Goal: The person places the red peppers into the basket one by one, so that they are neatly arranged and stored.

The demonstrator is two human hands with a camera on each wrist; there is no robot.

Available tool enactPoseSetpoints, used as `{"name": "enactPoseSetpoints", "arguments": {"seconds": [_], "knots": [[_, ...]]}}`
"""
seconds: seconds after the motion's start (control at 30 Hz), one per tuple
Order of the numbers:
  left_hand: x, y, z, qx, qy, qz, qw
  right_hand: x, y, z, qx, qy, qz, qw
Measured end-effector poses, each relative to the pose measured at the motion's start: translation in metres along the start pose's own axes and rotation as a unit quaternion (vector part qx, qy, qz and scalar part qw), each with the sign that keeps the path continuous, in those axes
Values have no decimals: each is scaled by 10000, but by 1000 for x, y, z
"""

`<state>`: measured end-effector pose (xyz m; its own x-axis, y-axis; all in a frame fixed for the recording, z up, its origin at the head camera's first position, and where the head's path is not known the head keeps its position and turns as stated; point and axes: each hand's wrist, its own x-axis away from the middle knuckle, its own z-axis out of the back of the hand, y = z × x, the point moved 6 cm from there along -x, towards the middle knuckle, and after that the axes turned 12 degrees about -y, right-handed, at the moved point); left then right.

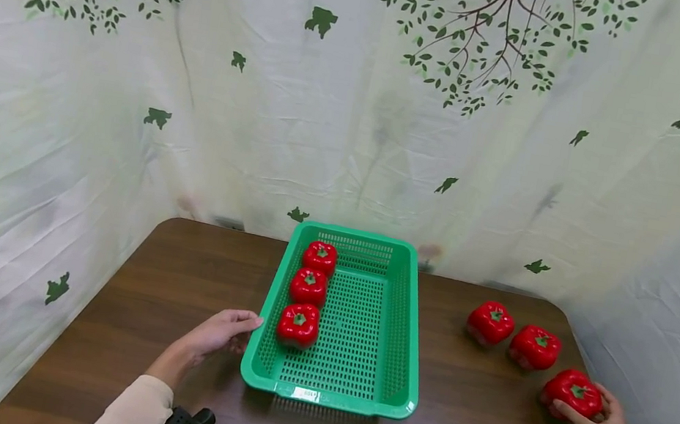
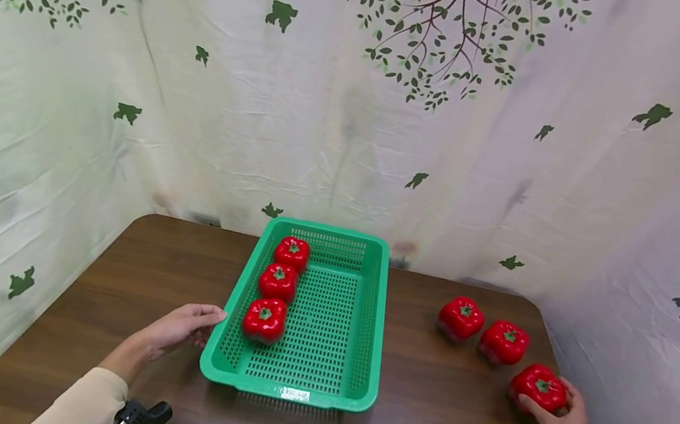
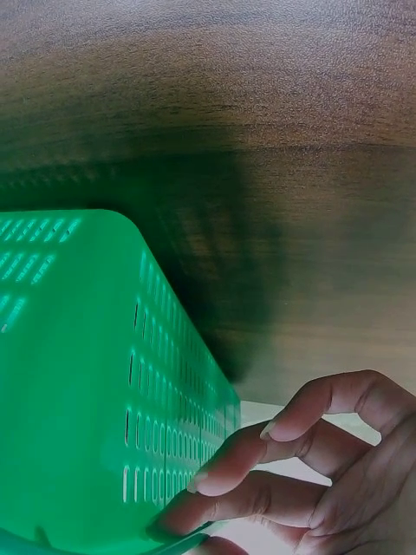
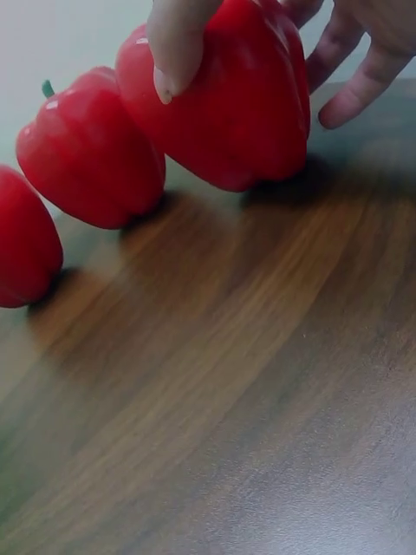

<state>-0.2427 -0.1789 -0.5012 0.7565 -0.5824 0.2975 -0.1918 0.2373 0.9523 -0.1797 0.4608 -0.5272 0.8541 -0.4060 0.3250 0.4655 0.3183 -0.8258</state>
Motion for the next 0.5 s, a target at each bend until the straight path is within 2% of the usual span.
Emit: {"name": "enactPoseSetpoints", "arguments": {"seconds": [0.5], "knots": [[0, 2, -1, 94, -32, -75, 9999, 16, -16, 8, -374, -386, -125, 9985]]}}
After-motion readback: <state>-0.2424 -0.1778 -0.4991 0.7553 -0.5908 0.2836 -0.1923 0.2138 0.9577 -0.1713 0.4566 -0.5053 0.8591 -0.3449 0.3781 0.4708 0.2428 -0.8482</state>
